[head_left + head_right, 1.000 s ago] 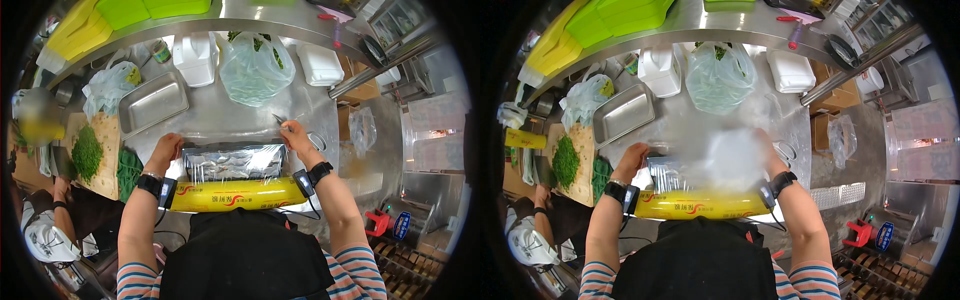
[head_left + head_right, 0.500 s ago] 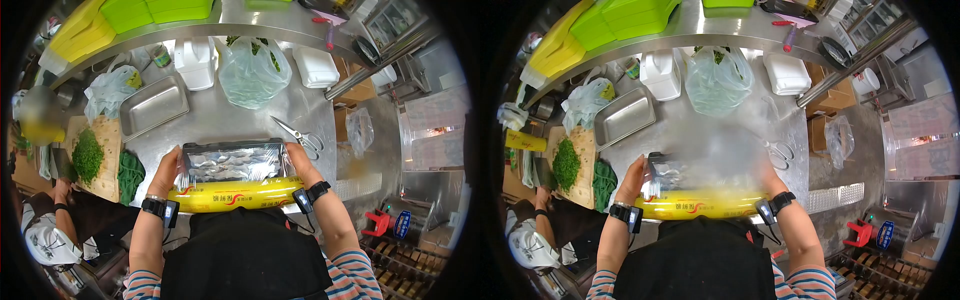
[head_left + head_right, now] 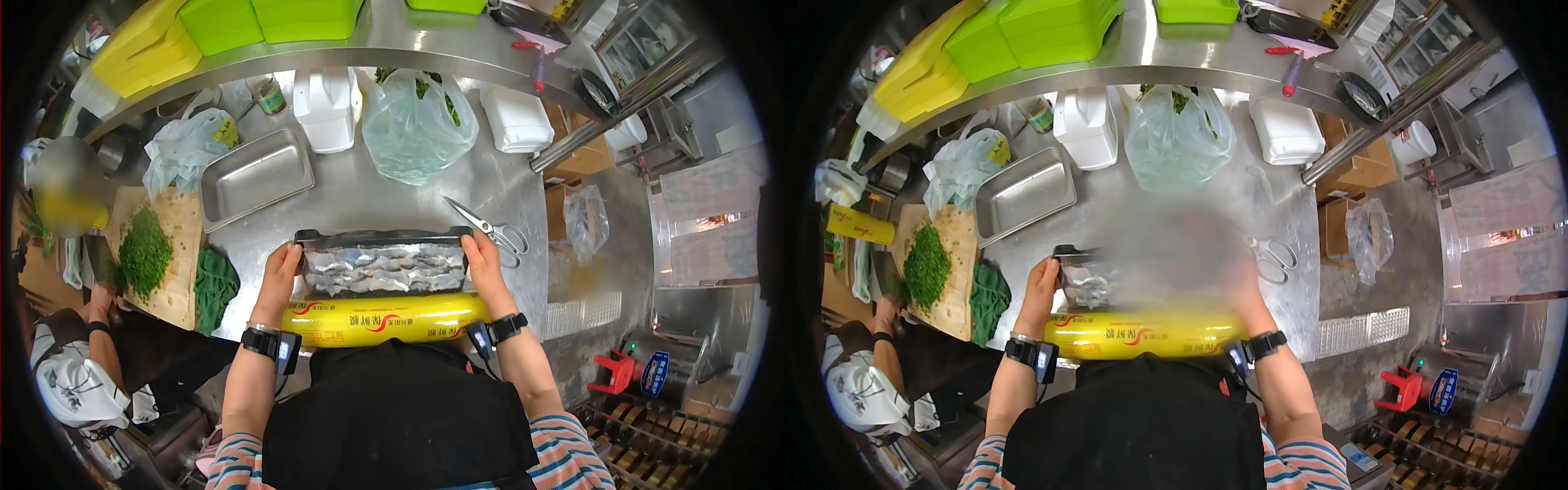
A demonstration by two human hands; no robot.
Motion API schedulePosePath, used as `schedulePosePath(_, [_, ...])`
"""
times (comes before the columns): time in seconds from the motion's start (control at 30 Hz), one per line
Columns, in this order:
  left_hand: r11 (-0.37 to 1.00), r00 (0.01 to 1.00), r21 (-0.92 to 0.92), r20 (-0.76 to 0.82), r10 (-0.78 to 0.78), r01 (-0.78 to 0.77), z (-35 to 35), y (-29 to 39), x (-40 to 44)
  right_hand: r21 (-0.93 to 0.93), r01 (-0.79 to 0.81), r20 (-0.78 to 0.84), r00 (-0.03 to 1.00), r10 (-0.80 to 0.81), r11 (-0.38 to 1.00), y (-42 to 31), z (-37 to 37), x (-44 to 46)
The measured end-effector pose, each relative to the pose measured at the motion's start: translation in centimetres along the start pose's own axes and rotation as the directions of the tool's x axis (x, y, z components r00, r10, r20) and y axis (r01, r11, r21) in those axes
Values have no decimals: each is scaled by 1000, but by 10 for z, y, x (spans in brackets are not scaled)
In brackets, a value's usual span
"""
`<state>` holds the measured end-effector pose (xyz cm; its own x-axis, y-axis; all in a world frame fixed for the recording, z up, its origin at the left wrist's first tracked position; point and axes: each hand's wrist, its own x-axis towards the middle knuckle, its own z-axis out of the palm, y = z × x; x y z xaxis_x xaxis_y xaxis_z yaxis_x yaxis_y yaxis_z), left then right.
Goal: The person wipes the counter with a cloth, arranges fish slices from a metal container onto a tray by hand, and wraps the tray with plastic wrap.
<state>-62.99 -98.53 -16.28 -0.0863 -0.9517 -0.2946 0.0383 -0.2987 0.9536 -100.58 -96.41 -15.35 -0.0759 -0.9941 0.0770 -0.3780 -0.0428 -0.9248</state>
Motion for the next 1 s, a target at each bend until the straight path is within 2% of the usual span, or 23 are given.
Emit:
schedulePosePath(0.07, [1000, 1000, -12, -7, 6, -6, 1, 12, -8, 19, -25, -26, 999, 25, 1000, -11, -5, -3])
schedulePosePath(0.13, [993, 996, -90, -47, 71, -75, 8, 37, -26, 6, -23, 33, 999, 23, 1000, -36, -16, -10])
schedulePosePath(0.17, [995, 997, -64, 19, 75, -74, 2, 46, -33, 77, -68, 43, 997, 65, 995, -60, -22, -12])
schedulePosePath(0.2, [994, 996, -66, 17, 83, -82, -3, 45, -37, 76, -60, 43, 997, 57, 995, -57, -26, -15])
schedulePosePath(0.27, [982, 998, -180, 51, -43, 51, -10, 43, -47, 119, -193, 148, 973, 174, 974, -48, -33, -25])
schedulePosePath(0.3, [963, 991, -234, 26, -133, 136, -5, 52, -55, 57, -278, 161, 950, 266, 959, -66, -34, -30])
schedulePosePath(0.33, [963, 991, -233, 21, -133, 134, -1, 62, -63, 59, -277, 165, 950, 264, 959, -77, -34, -35])
schedulePosePath(0.4, [939, 981, -286, 18, -192, 189, 4, 80, -78, 302, -450, 220, 891, 398, 840, -93, -34, -45])
schedulePosePath(0.47, [932, 977, -293, 60, -205, 213, 2, 80, -89, 351, -492, 239, 870, 432, 797, -95, -34, -57])
schedulePosePath(0.53, [902, 954, -313, 104, -280, 298, 1, 73, -101, 482, -655, 305, 748, 589, 582, -89, -31, -69])
schedulePosePath(0.57, [905, 956, -308, 103, -273, 292, 4, 73, -108, 480, -681, 312, 721, 619, 553, -90, -31, -73])
schedulePosePath(0.6, [907, 957, -308, 104, -270, 289, 7, 74, -113, 482, -679, 310, 724, 616, 554, -96, -30, -74])
schedulePosePath(0.67, [911, 973, -345, 105, -204, 228, 11, 76, -122, 577, -673, 351, 716, 603, 463, -105, -27, -77])
schedulePosePath(0.83, [911, 981, -363, 70, -181, 194, 7, 70, -143, 643, -604, 344, 777, 527, 471, -112, -26, -83])
schedulePosePath(0.97, [947, 959, -152, 48, -278, 282, -3, 81, -169, 719, -547, 370, 823, 430, 429, -110, -25, -88])
schedulePosePath(1.0, [947, 959, -154, 43, -279, 282, -13, 72, -170, 716, -551, 375, 821, 430, 428, -114, -23, -89])
